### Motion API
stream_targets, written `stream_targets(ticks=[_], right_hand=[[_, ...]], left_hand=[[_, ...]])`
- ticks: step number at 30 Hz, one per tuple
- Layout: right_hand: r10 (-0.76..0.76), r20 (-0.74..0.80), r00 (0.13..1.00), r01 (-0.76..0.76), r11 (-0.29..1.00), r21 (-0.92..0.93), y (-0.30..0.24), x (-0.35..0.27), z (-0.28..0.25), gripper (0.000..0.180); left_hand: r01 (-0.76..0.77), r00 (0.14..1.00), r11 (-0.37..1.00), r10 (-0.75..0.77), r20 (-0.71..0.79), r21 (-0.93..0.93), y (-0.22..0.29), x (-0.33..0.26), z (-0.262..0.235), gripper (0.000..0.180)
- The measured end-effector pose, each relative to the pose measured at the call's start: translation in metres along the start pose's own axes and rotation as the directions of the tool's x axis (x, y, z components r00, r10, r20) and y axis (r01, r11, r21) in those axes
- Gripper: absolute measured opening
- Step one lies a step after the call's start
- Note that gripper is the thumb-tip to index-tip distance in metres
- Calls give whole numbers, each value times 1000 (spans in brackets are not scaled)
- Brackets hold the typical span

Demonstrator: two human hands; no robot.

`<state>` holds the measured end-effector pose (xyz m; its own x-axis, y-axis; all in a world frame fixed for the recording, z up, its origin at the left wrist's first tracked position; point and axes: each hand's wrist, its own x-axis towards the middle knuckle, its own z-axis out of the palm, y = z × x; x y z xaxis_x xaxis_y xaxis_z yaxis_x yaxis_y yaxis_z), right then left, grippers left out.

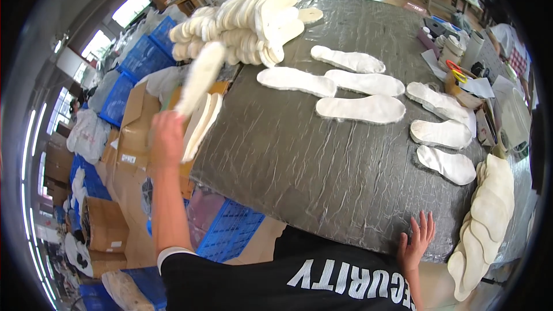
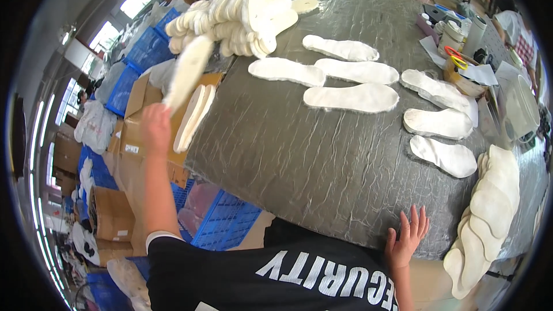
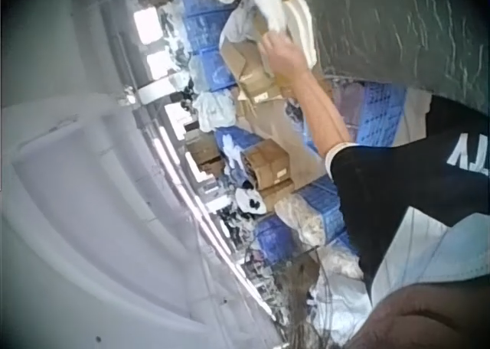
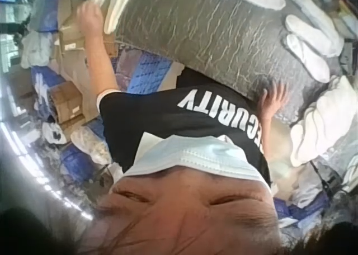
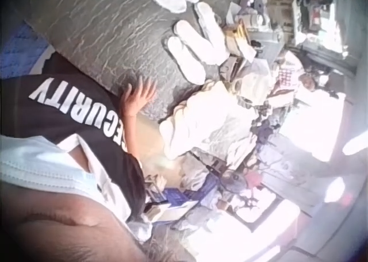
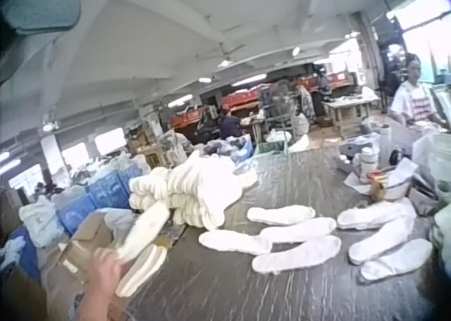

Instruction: Layering and aligning shoe insole components by hand.

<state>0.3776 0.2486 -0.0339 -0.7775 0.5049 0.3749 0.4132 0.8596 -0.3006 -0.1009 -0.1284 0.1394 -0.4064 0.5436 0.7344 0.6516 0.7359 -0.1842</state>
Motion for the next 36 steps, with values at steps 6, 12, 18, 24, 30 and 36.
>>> stream_targets(ticks=[6,12,18,24,30,36], right_hand=[[70,8,998,-70,996,61,-14,8,-9,39],[105,-167,980,-114,992,-47,7,4,-22,35],[378,-487,787,-543,799,-257,96,-33,-111,38],[304,-307,902,-426,741,-518,119,70,-99,46],[594,-466,655,-668,744,11,181,66,-120,17],[-68,-960,273,-361,917,-168,137,68,-221,9]], left_hand=[[81,986,815,-151,76,574,-182,-114,98,22],[145,972,971,-176,155,190,-176,-137,121,24],[268,961,894,-275,-34,358,-55,-62,111,30],[121,988,951,-88,125,-284,6,-27,181,14],[-139,959,783,260,116,-607,206,13,117,11],[-276,846,418,533,-12,-866,341,37,65,23]])
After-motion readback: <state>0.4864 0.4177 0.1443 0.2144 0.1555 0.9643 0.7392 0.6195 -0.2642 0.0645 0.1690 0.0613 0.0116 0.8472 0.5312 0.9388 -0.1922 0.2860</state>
